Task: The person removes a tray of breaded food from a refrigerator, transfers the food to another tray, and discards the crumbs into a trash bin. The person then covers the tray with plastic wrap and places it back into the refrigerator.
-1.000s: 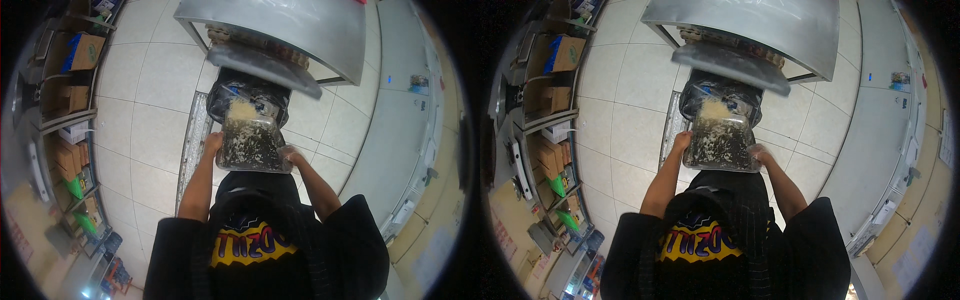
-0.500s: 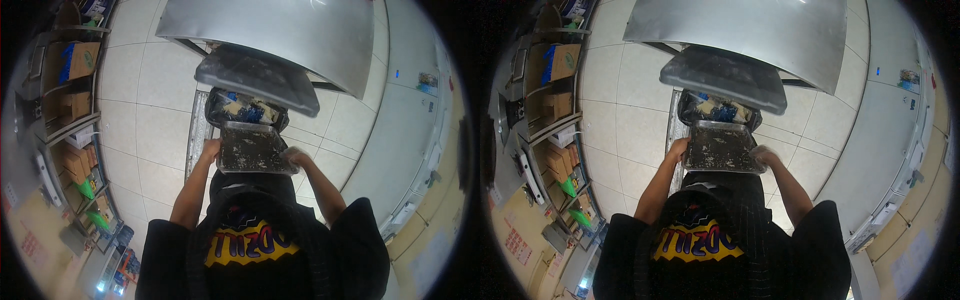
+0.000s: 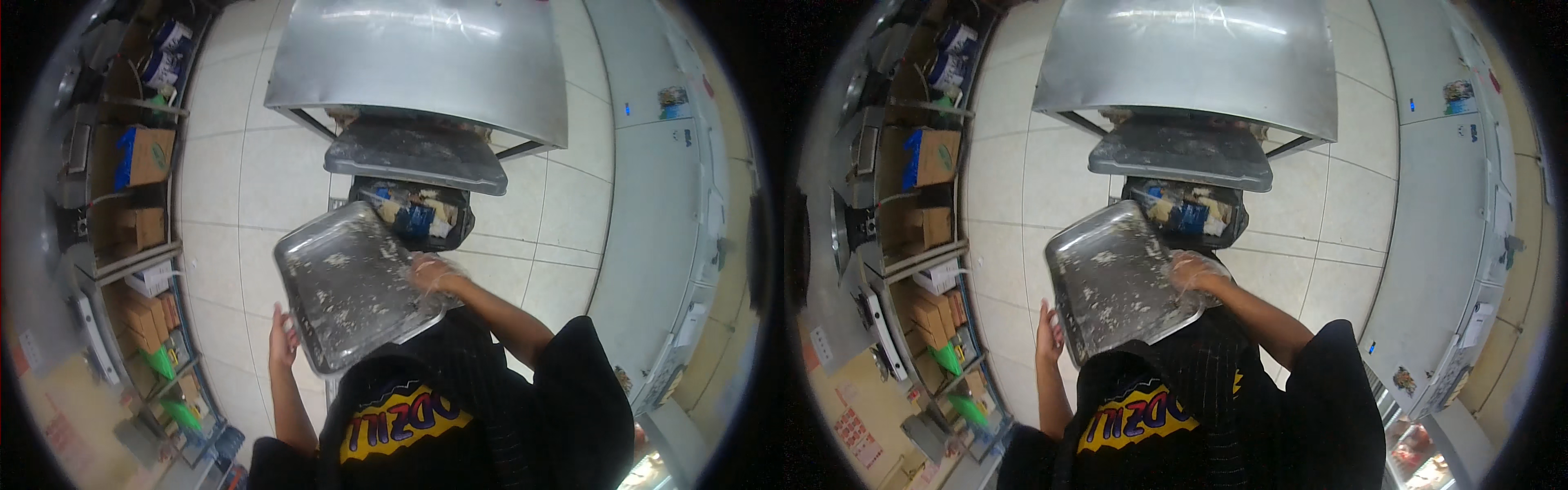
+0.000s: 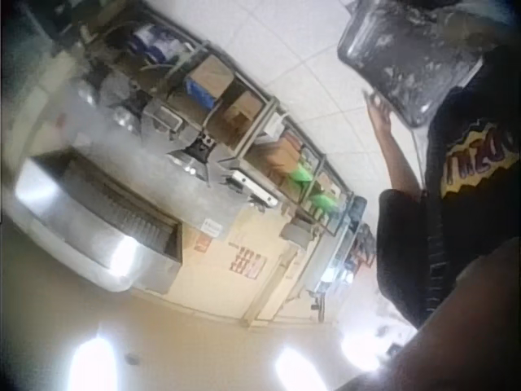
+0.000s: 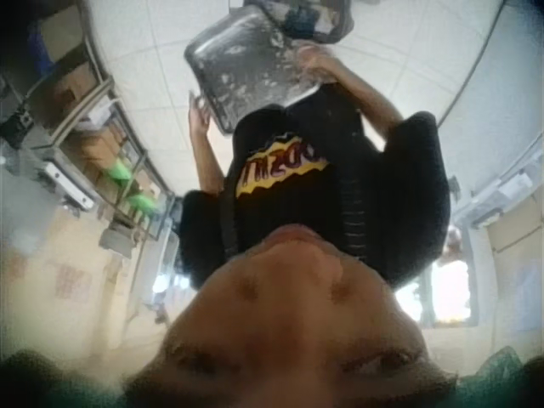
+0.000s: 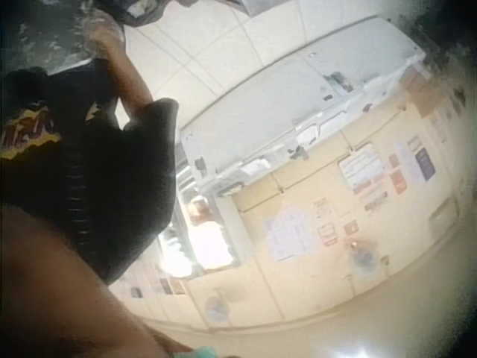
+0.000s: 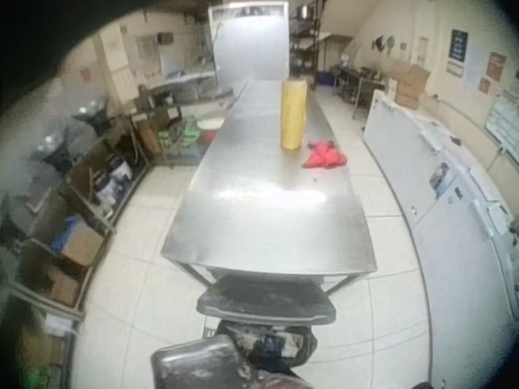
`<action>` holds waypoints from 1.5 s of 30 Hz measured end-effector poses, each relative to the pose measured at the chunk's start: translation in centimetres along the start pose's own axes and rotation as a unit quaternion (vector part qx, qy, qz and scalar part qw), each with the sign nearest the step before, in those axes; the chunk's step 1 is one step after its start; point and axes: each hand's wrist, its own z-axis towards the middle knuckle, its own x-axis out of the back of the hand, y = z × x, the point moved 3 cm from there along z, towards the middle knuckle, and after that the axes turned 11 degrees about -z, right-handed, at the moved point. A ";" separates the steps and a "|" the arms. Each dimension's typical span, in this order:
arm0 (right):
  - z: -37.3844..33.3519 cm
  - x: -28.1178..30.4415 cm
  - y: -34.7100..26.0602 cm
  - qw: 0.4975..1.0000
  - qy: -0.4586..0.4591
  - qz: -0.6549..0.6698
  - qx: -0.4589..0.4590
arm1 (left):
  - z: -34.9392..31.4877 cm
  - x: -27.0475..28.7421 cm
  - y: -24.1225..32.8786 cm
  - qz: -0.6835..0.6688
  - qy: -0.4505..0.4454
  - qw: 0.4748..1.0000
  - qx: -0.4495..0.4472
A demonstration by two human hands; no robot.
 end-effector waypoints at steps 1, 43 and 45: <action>-0.2 0.4 -1.6 0.998 0.057 0.014 0.021 | 0.9 3.1 -0.9 -0.054 0.026 0.997 -0.037; -6.9 -8.7 15.6 0.597 0.582 0.407 -0.374 | 4.2 -24.6 -7.1 0.431 -0.430 0.754 -0.247; -3.5 -6.4 12.8 0.598 0.554 0.447 -0.368 | 0.2 -26.1 -8.6 0.425 -0.539 0.695 -0.215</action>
